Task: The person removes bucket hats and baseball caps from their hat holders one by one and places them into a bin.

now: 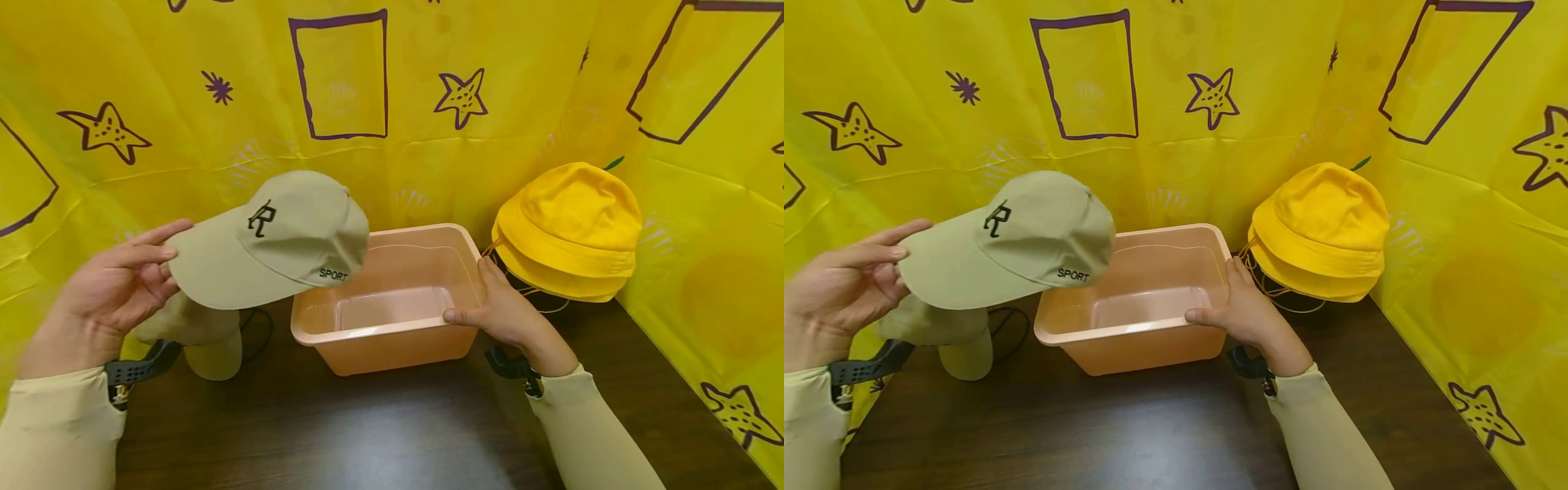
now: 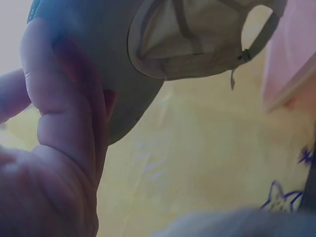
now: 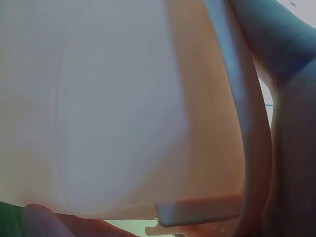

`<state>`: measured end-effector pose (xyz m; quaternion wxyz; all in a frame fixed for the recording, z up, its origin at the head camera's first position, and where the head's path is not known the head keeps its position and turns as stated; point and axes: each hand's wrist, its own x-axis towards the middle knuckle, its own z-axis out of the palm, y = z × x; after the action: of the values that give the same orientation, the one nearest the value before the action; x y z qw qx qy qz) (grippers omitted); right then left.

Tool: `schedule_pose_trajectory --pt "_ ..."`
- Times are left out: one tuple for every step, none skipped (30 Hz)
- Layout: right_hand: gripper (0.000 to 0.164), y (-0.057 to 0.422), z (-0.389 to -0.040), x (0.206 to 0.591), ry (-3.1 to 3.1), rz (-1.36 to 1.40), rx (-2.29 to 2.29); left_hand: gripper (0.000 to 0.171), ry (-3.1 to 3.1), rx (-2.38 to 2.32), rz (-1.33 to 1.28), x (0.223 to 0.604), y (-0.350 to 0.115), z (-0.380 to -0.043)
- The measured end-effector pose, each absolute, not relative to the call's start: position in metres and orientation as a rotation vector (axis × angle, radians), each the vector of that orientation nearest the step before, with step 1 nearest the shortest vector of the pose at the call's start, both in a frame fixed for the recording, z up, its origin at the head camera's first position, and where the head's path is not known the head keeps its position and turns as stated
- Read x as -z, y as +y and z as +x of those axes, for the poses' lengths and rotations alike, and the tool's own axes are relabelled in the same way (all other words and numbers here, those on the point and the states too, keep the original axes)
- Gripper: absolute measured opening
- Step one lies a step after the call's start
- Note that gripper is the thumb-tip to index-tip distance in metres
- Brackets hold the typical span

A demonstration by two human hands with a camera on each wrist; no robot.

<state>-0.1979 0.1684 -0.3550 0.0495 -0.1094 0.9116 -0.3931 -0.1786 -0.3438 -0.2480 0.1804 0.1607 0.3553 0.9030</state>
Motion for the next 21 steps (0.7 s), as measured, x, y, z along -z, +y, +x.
schedule_pose_trajectory --pt "0.136 0.168 -0.198 0.355 2.779 -0.33 1.193 0.047 1.035 -2.52 0.443 0.248 -0.335 -0.182" --pt "0.136 0.169 -0.198 0.355 2.782 -0.327 1.187 0.046 1.072 -2.492 0.427 0.248 -0.327 -0.186" --pt "0.136 0.169 -0.198 0.355 2.786 -0.326 1.18 0.044 1.123 -2.468 0.404 0.249 -0.318 -0.189" --pt "0.136 0.169 -0.198 0.355 2.79 -0.324 1.171 0.041 1.194 -2.447 0.372 0.249 -0.309 -0.192" --pt "0.135 0.17 -0.198 0.355 2.792 -0.321 1.164 0.039 1.261 -2.424 0.338 0.249 -0.299 -0.195" --pt "0.135 0.17 -0.198 0.355 2.794 -0.316 1.16 0.036 1.329 -2.402 0.296 0.249 -0.29 -0.198" --pt "0.135 0.17 -0.197 0.355 2.796 -0.316 1.155 0.034 1.391 -2.379 0.249 0.25 -0.281 -0.201" --pt "0.134 0.17 -0.198 0.356 2.797 -0.317 1.15 0.034 1.452 -2.353 0.202 0.25 -0.272 -0.205" --pt "0.134 0.171 -0.198 0.356 2.798 -0.321 1.149 0.035 1.504 -2.324 0.157 0.251 -0.264 -0.208" --pt "0.134 0.171 -0.198 0.356 2.8 -0.324 1.146 0.039 1.553 -2.293 0.118 0.252 -0.256 -0.212" --pt "0.134 0.171 -0.198 0.356 2.8 -0.328 1.145 0.043 1.595 -2.261 0.084 0.253 -0.248 -0.215" --pt "0.134 0.17 -0.198 0.356 2.801 -0.327 1.139 0.047 1.634 -2.226 0.052 0.254 -0.241 -0.218" --pt "0.134 0.171 -0.198 0.357 2.803 -0.33 1.132 0.051 1.668 -2.191 0.027 0.255 -0.235 -0.222" --pt "0.134 0.17 -0.198 0.357 2.803 -0.331 1.125 0.054 1.7 -2.156 0.008 0.256 -0.229 -0.225" --pt "0.134 0.171 -0.198 0.357 2.806 -0.332 1.117 0.056 1.724 -2.126 -0.004 0.257 -0.223 -0.229" --pt "0.134 0.171 -0.198 0.357 2.807 -0.335 1.112 0.057 1.751 -2.094 -0.01 0.258 -0.217 -0.232" --pt "0.134 0.171 -0.198 0.357 2.808 -0.341 1.11 0.058 1.774 -2.067 -0.019 0.258 -0.212 -0.235" --pt "0.135 0.171 -0.198 0.357 2.81 -0.346 1.108 0.058 1.795 -2.039 -0.02 0.259 -0.207 -0.238" --pt "0.135 0.171 -0.198 0.356 2.81 -0.35 1.109 0.059 1.815 -2.014 -0.02 0.26 -0.202 -0.241" --pt "0.135 0.171 -0.197 0.356 2.81 -0.355 1.11 0.059 1.832 -1.991 -0.018 0.26 -0.198 -0.244" --pt "0.135 0.171 -0.197 0.356 2.812 -0.36 1.11 0.059 1.845 -1.972 -0.019 0.261 -0.193 -0.247"
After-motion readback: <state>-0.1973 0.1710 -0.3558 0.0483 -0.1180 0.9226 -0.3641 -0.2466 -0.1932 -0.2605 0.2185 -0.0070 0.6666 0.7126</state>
